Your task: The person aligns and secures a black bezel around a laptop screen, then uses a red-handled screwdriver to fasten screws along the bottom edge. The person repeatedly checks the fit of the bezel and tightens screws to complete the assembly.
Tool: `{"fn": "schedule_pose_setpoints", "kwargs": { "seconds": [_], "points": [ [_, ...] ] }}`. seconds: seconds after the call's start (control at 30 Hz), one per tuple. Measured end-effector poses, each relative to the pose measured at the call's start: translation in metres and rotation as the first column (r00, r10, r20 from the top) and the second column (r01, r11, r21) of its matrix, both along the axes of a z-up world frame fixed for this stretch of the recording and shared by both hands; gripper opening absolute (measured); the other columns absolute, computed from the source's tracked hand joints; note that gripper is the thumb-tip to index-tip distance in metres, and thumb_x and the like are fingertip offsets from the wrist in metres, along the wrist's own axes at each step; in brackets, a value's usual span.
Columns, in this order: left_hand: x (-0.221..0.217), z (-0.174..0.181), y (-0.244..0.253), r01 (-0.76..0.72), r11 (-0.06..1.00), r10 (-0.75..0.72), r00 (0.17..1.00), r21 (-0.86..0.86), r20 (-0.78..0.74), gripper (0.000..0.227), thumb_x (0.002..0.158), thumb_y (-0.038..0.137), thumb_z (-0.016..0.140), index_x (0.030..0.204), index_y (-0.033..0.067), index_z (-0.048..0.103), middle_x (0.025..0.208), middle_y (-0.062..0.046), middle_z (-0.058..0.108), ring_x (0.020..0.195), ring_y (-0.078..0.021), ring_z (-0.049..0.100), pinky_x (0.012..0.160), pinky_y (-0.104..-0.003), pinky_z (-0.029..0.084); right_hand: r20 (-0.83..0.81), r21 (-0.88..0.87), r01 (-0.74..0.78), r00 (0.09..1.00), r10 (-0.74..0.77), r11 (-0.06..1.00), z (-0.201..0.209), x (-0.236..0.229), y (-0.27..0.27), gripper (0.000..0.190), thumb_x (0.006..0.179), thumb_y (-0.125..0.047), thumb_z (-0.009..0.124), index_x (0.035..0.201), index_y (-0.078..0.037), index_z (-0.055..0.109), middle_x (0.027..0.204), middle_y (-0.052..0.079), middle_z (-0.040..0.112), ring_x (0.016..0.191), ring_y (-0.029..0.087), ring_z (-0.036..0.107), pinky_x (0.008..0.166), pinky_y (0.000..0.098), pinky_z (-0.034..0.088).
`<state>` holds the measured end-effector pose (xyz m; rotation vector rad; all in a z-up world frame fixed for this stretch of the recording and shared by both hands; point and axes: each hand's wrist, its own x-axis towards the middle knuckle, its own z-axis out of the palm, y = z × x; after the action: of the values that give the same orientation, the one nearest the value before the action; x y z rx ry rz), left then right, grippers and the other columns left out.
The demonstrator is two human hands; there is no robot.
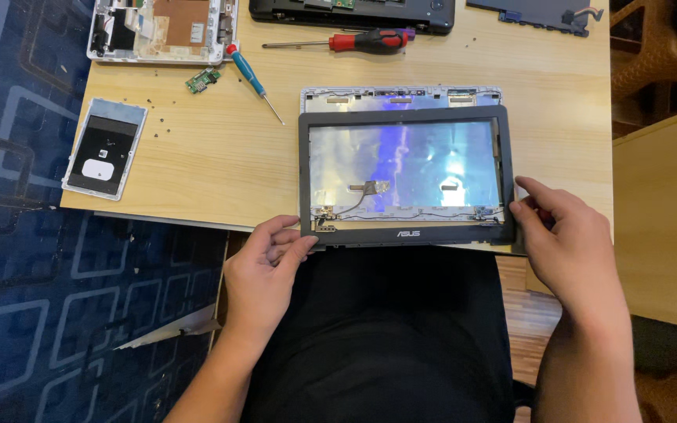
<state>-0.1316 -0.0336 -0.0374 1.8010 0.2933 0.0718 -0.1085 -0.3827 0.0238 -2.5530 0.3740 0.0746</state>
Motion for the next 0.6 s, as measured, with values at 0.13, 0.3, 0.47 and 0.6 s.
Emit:
{"fn": "schedule_pose_setpoints", "kwargs": {
  "seconds": [0.13,0.3,0.47,0.6],
  "points": [
    [0.0,0.015,0.004,0.05,0.984,-0.065,0.994,0.17,0.085,0.031,0.088,0.014,0.085,0.118,0.0114,0.077,0.096,-0.004,0.08,0.089,-0.0073,0.075,0.088,-0.02,0.062,-0.079,0.025,0.053,0.996,-0.051,0.998,0.009,0.003,0.011,0.04,0.102,-0.022,0.06,0.139,-0.02,0.075,0.097,0.006,0.075,0.088,0.025,0.063,0.083,0.0373,0.043],
    [0.01,0.012,0.012,-0.068,0.738,-0.296,0.861,0.671,0.413,0.023,0.094,0.022,0.085,0.113,0.0111,0.078,0.085,0.001,0.073,0.089,-0.0221,0.063,0.084,-0.038,0.049,0.024,0.021,0.03,0.999,-0.031,0.999,0.0,-0.001,0.01,0.031,0.105,-0.023,0.063,0.131,-0.016,0.079,0.102,0.009,0.077,0.095,0.025,0.065,0.086,0.0388,0.046],
    [0.02,0.017,0.015,-0.003,0.688,-0.37,0.859,0.725,0.355,0.043,0.093,0.043,0.079,0.124,0.0137,0.074,0.121,0.0,0.074,0.117,-0.026,0.06,0.1,-0.04,0.043,0.196,0.0,-0.016,0.981,0.016,1.0,-0.016,-0.008,0.007,0.028,0.105,-0.018,0.07,0.131,-0.008,0.077,0.105,0.009,0.075,0.089,0.025,0.062,0.086,0.0392,0.048],
    [0.02,0.01,0.018,0.082,0.746,-0.317,0.916,0.661,0.244,0.046,0.087,0.046,0.082,0.125,0.0207,0.073,0.119,0.005,0.074,0.12,-0.0215,0.06,0.107,-0.04,0.033,0.379,-0.063,0.006,0.925,0.018,0.998,-0.026,-0.019,0.017,0.033,0.106,-0.019,0.078,0.132,0.0,0.075,0.104,0.008,0.074,0.078,0.022,0.059,0.083,0.039,0.05]
  ]
}}
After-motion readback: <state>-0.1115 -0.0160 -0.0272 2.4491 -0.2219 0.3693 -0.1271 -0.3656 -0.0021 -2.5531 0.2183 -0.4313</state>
